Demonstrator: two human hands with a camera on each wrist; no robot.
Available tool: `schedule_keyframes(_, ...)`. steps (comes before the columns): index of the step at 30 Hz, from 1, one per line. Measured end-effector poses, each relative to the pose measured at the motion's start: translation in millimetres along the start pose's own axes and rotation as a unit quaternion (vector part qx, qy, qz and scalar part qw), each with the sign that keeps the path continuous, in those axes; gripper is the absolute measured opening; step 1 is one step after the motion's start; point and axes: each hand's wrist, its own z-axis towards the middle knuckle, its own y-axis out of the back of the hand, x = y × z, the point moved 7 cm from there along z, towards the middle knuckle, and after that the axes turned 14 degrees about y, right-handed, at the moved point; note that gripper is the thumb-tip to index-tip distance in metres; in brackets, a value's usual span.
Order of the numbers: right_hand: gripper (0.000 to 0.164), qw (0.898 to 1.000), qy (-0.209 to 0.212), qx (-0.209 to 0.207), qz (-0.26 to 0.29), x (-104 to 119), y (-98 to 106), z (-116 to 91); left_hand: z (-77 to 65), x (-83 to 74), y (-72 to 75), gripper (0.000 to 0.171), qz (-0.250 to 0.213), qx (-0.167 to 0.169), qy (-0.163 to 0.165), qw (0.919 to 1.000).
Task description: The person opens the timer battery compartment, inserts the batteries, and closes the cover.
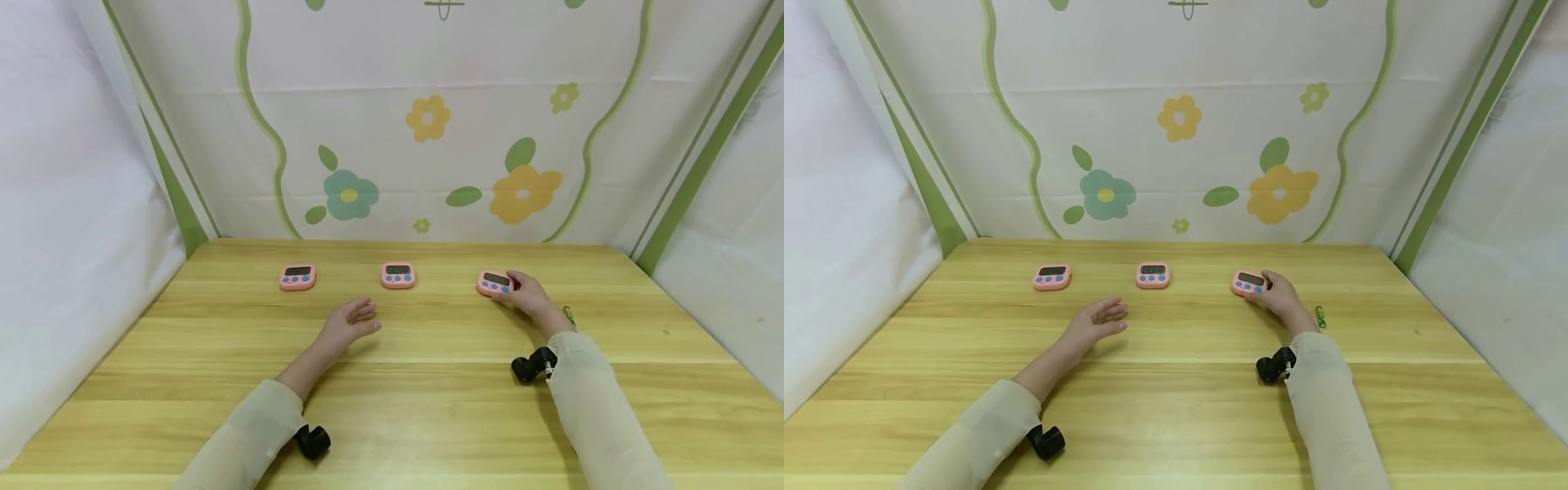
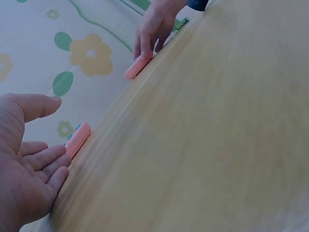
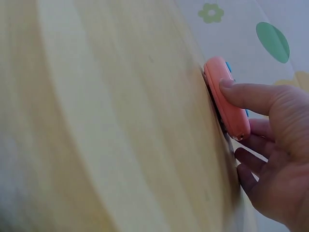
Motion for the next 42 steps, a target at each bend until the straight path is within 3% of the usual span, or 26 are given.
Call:
schedule_keyframes(9, 0.078, 1.000, -0.001, -0.008, -0.030, 3.3, 1.2, -1.7, -0.9, -2.1, 0.0, 0.062, 0.001, -0.004, 0.001, 1.0000)
schedule_keyframes(15, 0.077, 1.000, 0.009, -0.008, -0.003, 20.8, -5.8, -5.2, -2.3, -3.6, -0.6, 0.063, -0.001, 0.003, 0.000, 1.0000)
schedule_keyframes(26, 0.071, 0.997, 0.053, 0.000, 0.063, 63.8, -32.9, -10.0, -2.4, -1.8, 0.4, 0.060, 0.010, -0.010, 0.001, 0.9999)
schedule_keyframes(34, 0.071, 0.993, 0.050, 0.026, 0.101, 88.2, -61.9, -19.5, 2.4, 3.5, -5.6, 0.061, 0.010, -0.001, 0.001, 0.9999)
schedule_keyframes(42, 0.067, 0.992, 0.058, 0.034, 0.107, 112.2, -87.7, -20.0, -7.1, -11.1, -10.8, 0.063, 0.012, 0.031, 0.002, 0.9994)
